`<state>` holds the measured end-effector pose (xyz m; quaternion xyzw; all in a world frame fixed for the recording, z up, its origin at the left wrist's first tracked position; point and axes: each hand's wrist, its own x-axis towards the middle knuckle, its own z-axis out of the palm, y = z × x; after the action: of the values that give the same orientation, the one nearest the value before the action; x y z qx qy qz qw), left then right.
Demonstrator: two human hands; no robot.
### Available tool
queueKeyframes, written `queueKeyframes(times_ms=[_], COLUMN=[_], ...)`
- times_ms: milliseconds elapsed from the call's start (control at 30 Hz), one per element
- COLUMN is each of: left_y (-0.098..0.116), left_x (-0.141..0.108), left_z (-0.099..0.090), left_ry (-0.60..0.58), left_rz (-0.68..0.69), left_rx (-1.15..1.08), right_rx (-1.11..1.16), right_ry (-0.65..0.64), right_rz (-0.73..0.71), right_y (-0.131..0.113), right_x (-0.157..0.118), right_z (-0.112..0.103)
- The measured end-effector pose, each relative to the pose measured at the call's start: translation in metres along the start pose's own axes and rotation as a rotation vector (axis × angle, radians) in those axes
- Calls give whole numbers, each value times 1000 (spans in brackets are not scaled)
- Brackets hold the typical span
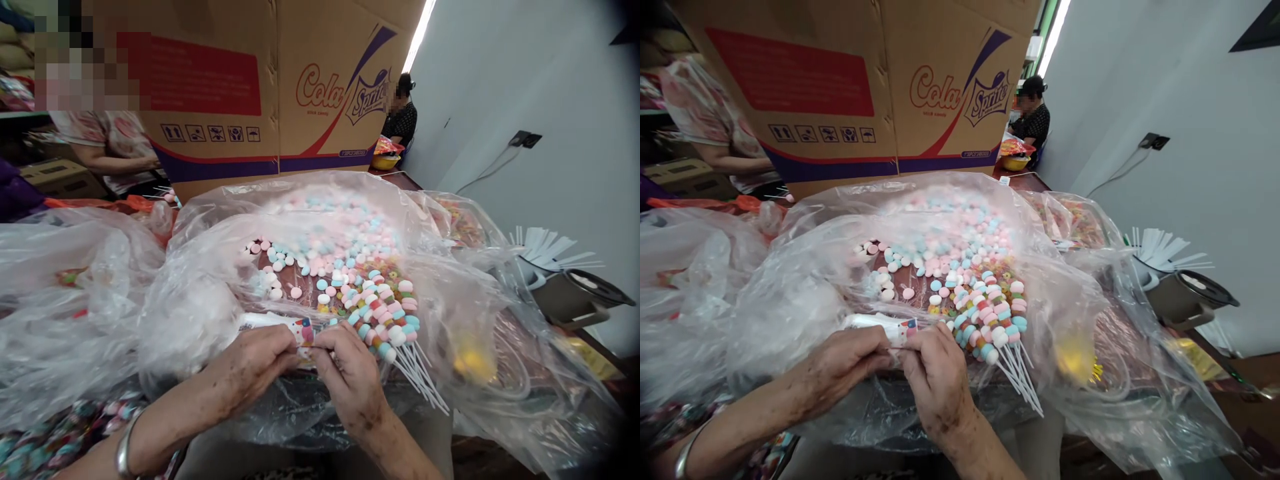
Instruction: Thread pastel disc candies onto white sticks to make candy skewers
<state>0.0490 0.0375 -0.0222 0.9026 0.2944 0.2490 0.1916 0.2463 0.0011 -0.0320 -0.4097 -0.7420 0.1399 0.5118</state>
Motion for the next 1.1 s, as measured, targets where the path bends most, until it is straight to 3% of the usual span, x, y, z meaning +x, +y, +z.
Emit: queueKeyframes(times_ms=[133,267,400,500,633,833,933,1033,1100], left_y=[4,13,20,19,16,16,16,12,10], left_x=[-5,-2,4,6,6,3,2,0,-3], left_z=[3,8,14,15,16,23,21,17,15], left_ry=[-111,-157,-119,-76,-53,-96,-82,-62,-56], left_rz=[-35,-149,-281,-254,-206,-298,-278,-261,-282], left_rx=[-86,-230,-444,-404,-334,-516,-519,-543,-615], right_rx=[31,-71,-156,-170,-81,-160,-260,-481,-641], right_ry=[-87,-24,48,69,-17,24,44,144,126], right_rz=[41,5,-3,23,80,28,45,89,157], right_y=[-6,-8,-4,-3,-7,-10,-4,9,20], right_x=[-6,-11,-16,-17,-13,-14,-16,-22,-29], right_z=[-12,-16,-14,-15,-18,-19,-37,-69,-90])
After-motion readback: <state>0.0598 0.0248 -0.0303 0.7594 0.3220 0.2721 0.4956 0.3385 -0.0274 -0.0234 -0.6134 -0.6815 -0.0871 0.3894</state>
